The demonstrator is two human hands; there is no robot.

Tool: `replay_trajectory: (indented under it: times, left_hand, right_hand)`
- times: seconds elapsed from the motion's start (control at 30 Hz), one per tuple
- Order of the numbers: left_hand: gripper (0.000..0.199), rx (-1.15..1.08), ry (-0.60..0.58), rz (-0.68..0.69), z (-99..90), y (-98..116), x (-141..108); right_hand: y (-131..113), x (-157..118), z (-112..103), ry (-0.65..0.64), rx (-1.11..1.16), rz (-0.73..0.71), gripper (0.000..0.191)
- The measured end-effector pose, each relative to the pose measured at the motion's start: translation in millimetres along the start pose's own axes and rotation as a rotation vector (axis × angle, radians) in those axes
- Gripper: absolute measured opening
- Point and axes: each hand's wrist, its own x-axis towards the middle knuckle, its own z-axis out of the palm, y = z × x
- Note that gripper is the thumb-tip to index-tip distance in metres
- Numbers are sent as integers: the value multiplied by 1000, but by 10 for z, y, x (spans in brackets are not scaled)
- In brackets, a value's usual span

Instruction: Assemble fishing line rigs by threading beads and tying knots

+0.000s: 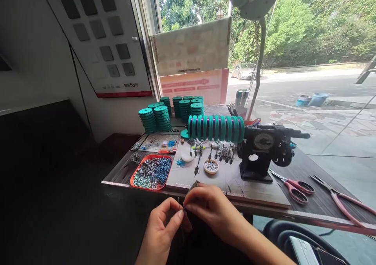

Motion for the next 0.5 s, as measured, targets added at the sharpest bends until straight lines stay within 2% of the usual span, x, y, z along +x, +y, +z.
replay_trajectory:
  times: [0.13,0.27,0.4,0.5]
  left_hand:
    - [17,-221,-46,-81,-9,9,60]
    - [20,-189,-45,-81,-29,45,92]
    - [28,-37,-63,-65,-121,69,146]
    - [33,4,-59,-140,-190,-49,330]
  right_hand:
    - [76,94,-51,-131,170,29,28]
    - [50,155,-103,-133,108,-12,20]
    - [-100,138,-85,-40,2,-55,7]
    - [-100,96,-19,112,-100,-47,9]
